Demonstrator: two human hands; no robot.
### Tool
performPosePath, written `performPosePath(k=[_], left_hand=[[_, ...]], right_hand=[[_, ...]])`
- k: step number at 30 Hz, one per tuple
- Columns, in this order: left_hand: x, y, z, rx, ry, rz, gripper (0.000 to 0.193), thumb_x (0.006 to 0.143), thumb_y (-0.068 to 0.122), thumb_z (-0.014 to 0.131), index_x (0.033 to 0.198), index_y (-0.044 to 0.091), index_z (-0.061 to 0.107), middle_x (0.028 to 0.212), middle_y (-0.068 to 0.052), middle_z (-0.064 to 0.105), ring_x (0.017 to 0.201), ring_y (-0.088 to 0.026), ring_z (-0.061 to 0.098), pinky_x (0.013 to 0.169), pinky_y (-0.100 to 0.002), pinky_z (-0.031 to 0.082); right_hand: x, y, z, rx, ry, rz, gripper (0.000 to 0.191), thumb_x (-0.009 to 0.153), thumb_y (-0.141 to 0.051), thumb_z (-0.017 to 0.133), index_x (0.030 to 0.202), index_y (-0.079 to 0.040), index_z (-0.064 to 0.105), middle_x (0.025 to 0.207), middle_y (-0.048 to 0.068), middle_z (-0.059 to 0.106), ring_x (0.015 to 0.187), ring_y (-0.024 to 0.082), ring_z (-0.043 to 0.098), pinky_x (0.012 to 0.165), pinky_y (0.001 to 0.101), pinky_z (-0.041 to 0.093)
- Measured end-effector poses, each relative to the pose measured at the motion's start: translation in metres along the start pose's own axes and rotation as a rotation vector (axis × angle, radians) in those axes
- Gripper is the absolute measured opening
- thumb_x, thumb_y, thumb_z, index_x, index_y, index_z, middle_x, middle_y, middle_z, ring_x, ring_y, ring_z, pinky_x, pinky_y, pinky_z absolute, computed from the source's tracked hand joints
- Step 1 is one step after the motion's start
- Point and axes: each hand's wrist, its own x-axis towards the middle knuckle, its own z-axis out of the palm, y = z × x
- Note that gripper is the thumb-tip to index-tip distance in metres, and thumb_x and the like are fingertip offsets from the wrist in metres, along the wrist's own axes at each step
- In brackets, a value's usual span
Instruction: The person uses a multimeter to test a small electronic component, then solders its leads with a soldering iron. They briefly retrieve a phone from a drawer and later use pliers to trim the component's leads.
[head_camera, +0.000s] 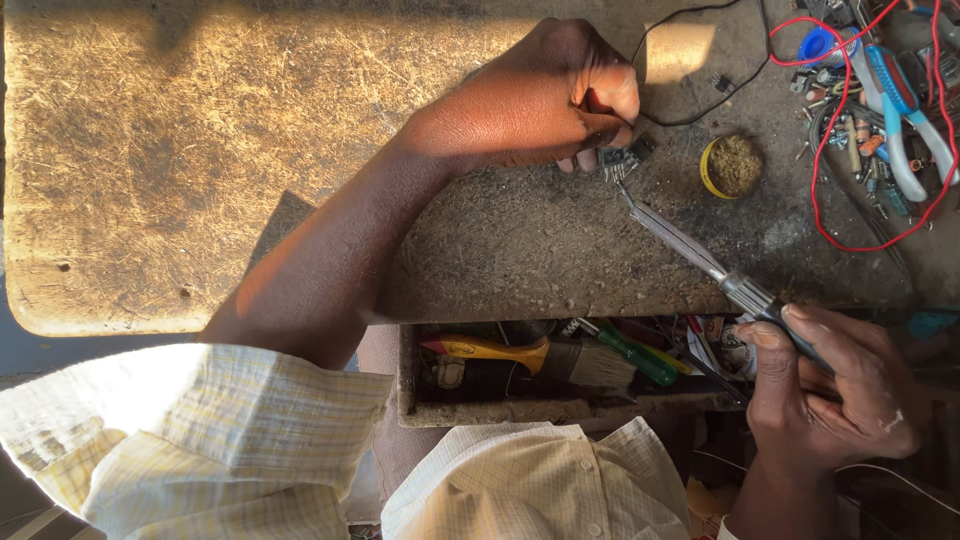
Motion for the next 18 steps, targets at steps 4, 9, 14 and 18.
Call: performPosePath(k=[4, 9, 14, 18], left_hand=[[0.000, 0.001, -0.001, 0.017, -0.007, -0.009, 0.017, 0.102, 0.011, 0.067, 0.086, 0.009, 0.067, 0.080, 0.000, 0.074, 0.069, -0.005, 0.077, 0.056, -0.021, 0.066], [0.001, 0.002, -0.001, 0.009, -0.015, -0.014, 0.015, 0.100, 0.010, 0.067, 0.085, 0.008, 0.067, 0.080, -0.001, 0.074, 0.069, -0.005, 0.078, 0.057, -0.021, 0.066], [0.002, 0.001, 0.001, 0.011, -0.020, -0.046, 0.017, 0.101, 0.011, 0.068, 0.085, 0.008, 0.068, 0.078, -0.001, 0.074, 0.068, -0.005, 0.077, 0.056, -0.021, 0.066], [0.001, -0.001, 0.001, 0.011, -0.011, 0.011, 0.013, 0.098, 0.011, 0.071, 0.086, 0.008, 0.068, 0.081, -0.002, 0.074, 0.070, -0.005, 0.078, 0.057, -0.021, 0.067]], right_hand=[[0.003, -0.003, 0.002, 0.010, -0.009, -0.002, 0.016, 0.109, -0.002, 0.075, 0.123, 0.004, 0.068, 0.114, 0.023, 0.072, 0.092, 0.022, 0.078, 0.063, 0.0199, 0.058], [0.008, -0.007, 0.003, -0.018, -0.006, -0.003, 0.017, 0.106, -0.003, 0.078, 0.119, 0.004, 0.069, 0.113, 0.022, 0.072, 0.090, 0.021, 0.076, 0.062, 0.0213, 0.054], [0.012, -0.010, 0.004, -0.195, 0.005, -0.047, 0.021, 0.091, -0.004, 0.084, 0.107, 0.004, 0.073, 0.103, 0.023, 0.074, 0.076, 0.022, 0.070, 0.050, 0.0258, 0.046], [0.010, -0.005, 0.002, -0.184, -0.019, -0.099, 0.022, 0.090, -0.004, 0.086, 0.105, 0.005, 0.074, 0.101, 0.024, 0.074, 0.079, 0.026, 0.074, 0.053, 0.0285, 0.054]])
